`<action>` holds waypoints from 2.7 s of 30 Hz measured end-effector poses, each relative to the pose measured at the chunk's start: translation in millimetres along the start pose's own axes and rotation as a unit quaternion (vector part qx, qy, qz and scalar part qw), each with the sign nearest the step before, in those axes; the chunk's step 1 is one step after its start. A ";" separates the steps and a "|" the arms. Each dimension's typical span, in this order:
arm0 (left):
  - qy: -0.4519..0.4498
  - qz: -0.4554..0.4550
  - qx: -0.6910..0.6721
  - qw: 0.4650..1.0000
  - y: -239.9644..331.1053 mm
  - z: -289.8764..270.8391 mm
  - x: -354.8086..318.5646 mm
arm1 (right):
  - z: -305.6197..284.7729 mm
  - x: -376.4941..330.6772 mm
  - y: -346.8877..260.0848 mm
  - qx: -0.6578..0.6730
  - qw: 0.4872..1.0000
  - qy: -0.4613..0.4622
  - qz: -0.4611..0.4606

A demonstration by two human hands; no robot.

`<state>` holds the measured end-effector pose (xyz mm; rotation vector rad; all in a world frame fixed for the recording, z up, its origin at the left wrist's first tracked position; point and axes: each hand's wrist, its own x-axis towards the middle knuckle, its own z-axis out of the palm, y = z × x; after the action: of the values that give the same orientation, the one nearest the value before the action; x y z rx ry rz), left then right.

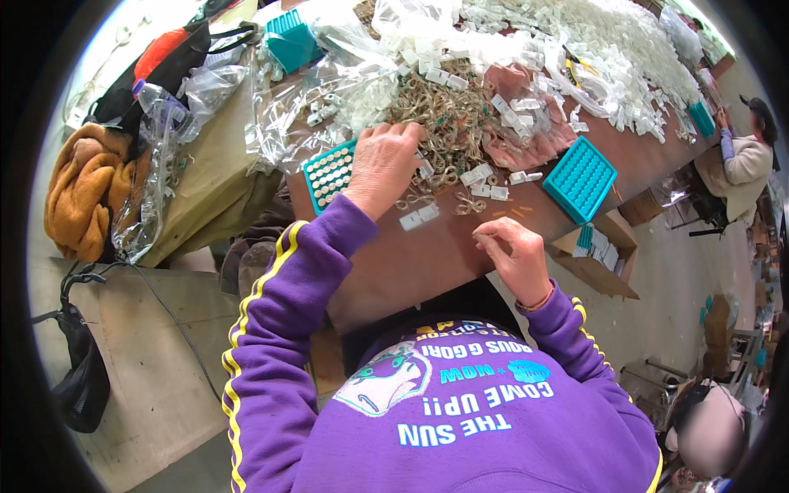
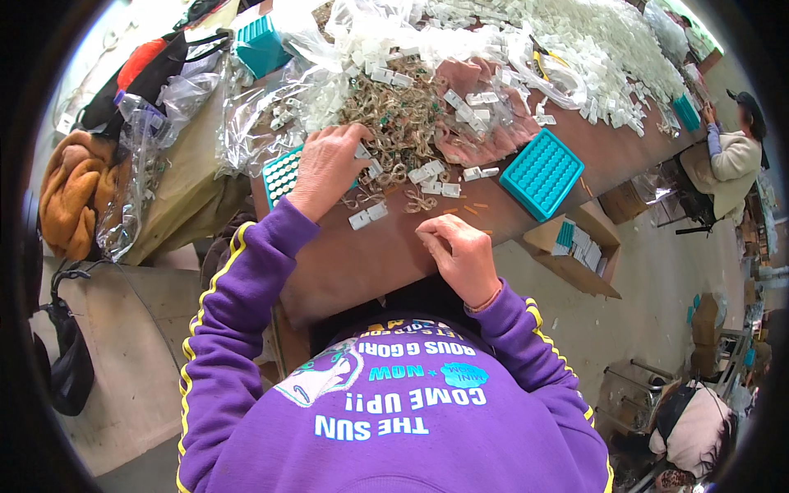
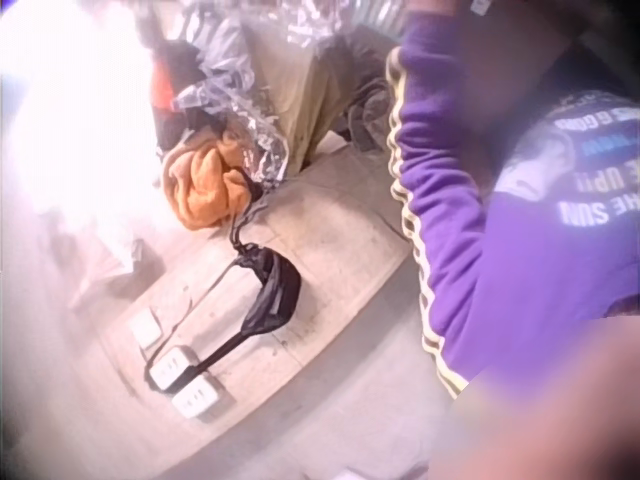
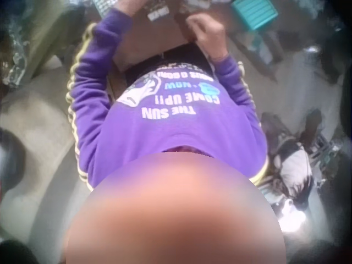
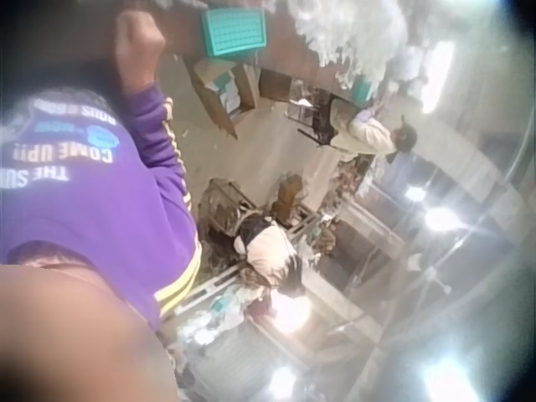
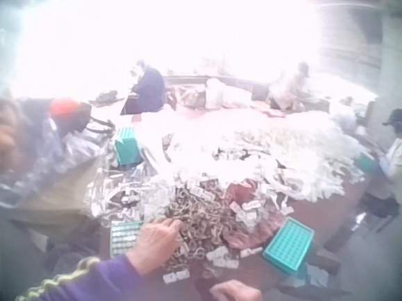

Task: The person repeatedly picks small white plastic electrical connectors and wires from a pile on the table, inserts a small round metallic disc into each connector, and places the assembled units into a teal tray. The person handles items one at a time and continues the cycle throughout the clip.

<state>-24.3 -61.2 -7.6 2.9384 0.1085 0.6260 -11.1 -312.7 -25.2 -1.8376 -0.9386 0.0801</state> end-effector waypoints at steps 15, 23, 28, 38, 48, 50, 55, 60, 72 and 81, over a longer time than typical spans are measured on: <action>0.032 -0.143 -0.510 0.848 17.7 -47.8 -60.0 | 6.8 35.4 15.0 -0.286 0.948 0.019 -0.142; 0.098 -0.310 -0.862 0.390 48.9 -25.6 -137.4 | 3.7 19.4 1.5 0.006 0.995 0.031 0.100; 0.126 -0.337 -0.901 0.242 53.8 -14.9 -146.8 | -6.3 1.6 -7.1 -0.009 0.992 -0.011 0.127; 0.077 -0.374 -0.881 0.278 62.8 -19.6 -138.5 | 12.5 22.1 14.6 -0.088 0.985 0.147 -0.010; 0.028 -0.383 -0.832 0.400 70.3 -21.0 -127.3 | 12.5 16.2 3.3 -0.132 0.986 0.086 -0.054; 0.038 -0.389 -0.823 0.412 69.6 -19.6 -126.1 | 10.9 13.4 4.9 -0.124 0.975 0.157 -0.091; 0.016 -0.398 -0.817 0.417 68.1 -18.8 -132.8 | 8.3 19.9 9.6 -0.140 0.980 0.084 -0.113; 0.007 -0.395 -0.816 0.422 68.3 -15.9 -131.2 | -2.4 25.4 12.3 -0.165 0.972 0.154 -0.070; 0.027 -0.292 -0.833 0.469 74.9 -26.0 -128.4 | 27.6 13.0 -17.5 -0.027 0.976 0.037 -0.213; 0.072 -0.367 -0.667 0.644 72.3 -35.5 -136.9 | 46.9 22.1 -38.6 0.065 0.992 -0.010 -0.105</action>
<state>-160.5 -142.0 -19.7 1.2047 0.5371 0.4416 -38.6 -256.7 -8.3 -1.6123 -1.1105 0.0283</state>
